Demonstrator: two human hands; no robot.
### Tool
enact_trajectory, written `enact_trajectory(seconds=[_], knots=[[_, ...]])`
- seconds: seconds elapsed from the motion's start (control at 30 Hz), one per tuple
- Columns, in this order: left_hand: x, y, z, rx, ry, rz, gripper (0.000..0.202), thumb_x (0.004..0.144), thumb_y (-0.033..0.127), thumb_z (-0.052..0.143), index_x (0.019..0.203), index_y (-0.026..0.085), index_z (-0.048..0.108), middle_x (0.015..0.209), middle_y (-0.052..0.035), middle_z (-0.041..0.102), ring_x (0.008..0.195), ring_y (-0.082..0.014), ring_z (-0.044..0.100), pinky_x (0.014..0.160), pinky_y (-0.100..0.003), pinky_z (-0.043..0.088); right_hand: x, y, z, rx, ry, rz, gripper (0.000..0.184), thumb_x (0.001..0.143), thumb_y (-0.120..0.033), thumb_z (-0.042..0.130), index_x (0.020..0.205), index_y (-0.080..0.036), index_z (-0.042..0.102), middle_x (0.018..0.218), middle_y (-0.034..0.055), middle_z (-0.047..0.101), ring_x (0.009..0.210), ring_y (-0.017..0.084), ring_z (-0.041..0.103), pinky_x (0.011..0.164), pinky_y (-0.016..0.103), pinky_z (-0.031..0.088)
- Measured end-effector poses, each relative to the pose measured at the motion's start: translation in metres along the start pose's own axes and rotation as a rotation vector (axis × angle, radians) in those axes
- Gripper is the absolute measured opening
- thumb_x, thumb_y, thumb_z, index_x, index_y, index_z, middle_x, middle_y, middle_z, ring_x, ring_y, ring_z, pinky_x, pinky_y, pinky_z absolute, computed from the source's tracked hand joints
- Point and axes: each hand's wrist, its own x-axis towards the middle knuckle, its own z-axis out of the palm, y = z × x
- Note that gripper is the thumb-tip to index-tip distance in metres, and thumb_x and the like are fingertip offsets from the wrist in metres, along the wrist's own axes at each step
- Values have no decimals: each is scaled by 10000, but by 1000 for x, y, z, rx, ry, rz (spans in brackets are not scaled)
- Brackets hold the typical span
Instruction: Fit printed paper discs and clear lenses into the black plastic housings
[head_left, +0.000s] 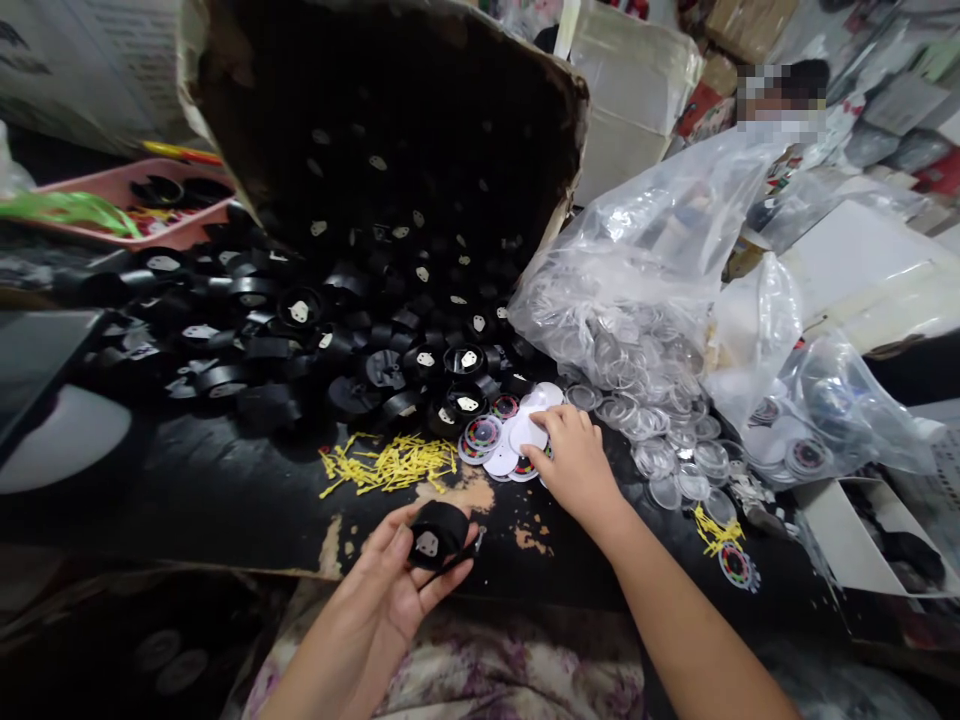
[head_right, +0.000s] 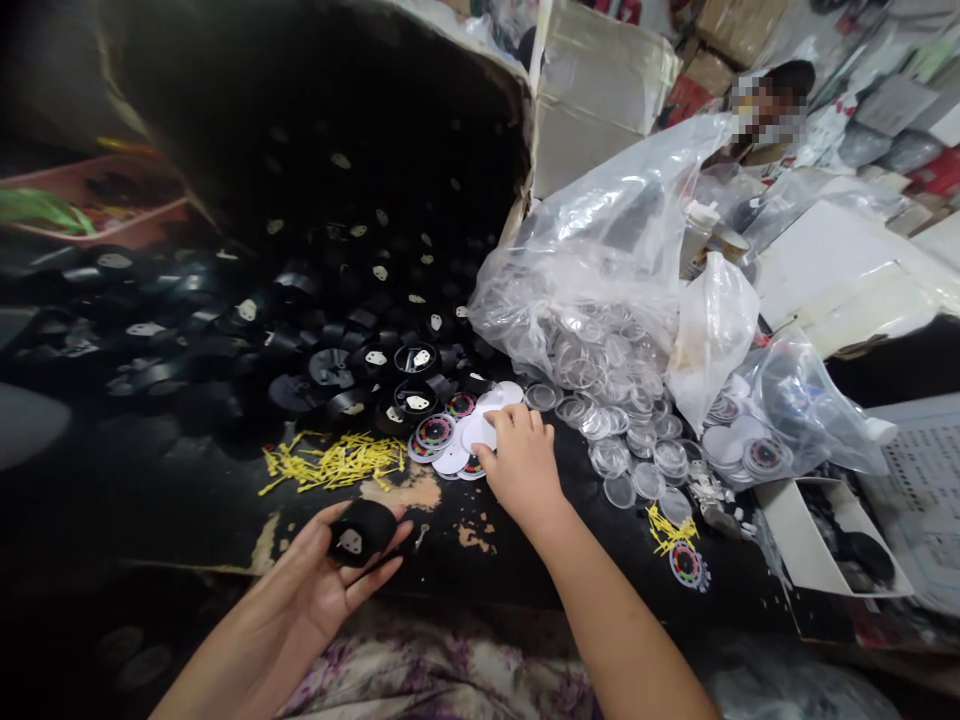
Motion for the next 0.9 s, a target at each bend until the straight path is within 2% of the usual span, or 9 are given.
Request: enact_trajectory(seconds=[0.07,0.17,0.27,0.37,0.47,0.57,0.7,0.77,0.9], knots=[[-2,2,1,-53,1,-13,326,778,498,700,1038,320,614,1121,-34,717,1092,-305,667,835,-422,587,0,0,2,154,47,57,272,803,-252,655,1067,-191,639,1088,98,629,1032,288,548,896,456,416],[-3,5,2,-117,40,-28,327,810,481,669,1081,302,626,1159,-46,706,1059,-269,684,786,-334,600,-2,7,1,327,59,99,143,837,-273,588,928,-190,660,885,39,675,815,206,606,760,336,474],[-2,7,3,-161,40,-53,406,856,515,590,1155,245,637,1259,-87,670,1031,-226,688,774,-266,591,-5,18,-4,415,44,95,256,904,-364,518,907,-194,709,746,9,686,675,172,619,640,272,482],[-1,7,9,-172,20,-58,441,898,493,540,1259,246,598,1275,-87,664,1003,-195,689,778,-248,579,-16,17,-10,449,101,79,303,929,-387,509,1006,-202,736,854,38,713,781,194,652,740,304,507],[1,4,21,-198,-34,-59,466,922,434,535,1347,245,527,1245,-105,676,1067,-218,670,864,-301,562,-33,-3,-8,389,169,-74,261,938,-326,531,1020,-208,749,986,79,677,924,214,626,870,360,479],[5,0,32,-272,-64,-29,434,952,394,495,1372,283,498,1319,-80,634,1126,-224,644,935,-353,542,-49,-30,0,450,5,-224,245,933,-276,568,1120,-219,714,943,69,655,896,198,616,841,349,494],[5,-3,36,-330,-59,-30,399,964,384,474,1345,282,528,1325,-75,632,1111,-218,654,936,-361,550,-50,-42,6,640,-117,-119,319,875,-189,647,1193,-223,649,982,42,647,890,164,618,852,315,498],[4,-3,35,-336,-81,-45,413,957,397,485,1349,273,524,1296,-88,650,1114,-230,655,949,-373,546,-46,-40,4,645,-116,-44,268,843,-158,670,1107,-208,666,932,29,623,839,153,601,810,298,494],[4,-4,30,-266,-92,-7,423,932,394,545,1338,276,541,1244,-84,682,1085,-218,671,949,-352,547,-44,-39,-6,728,-95,21,18,835,-186,676,839,-191,659,867,12,598,741,130,554,680,251,465]])
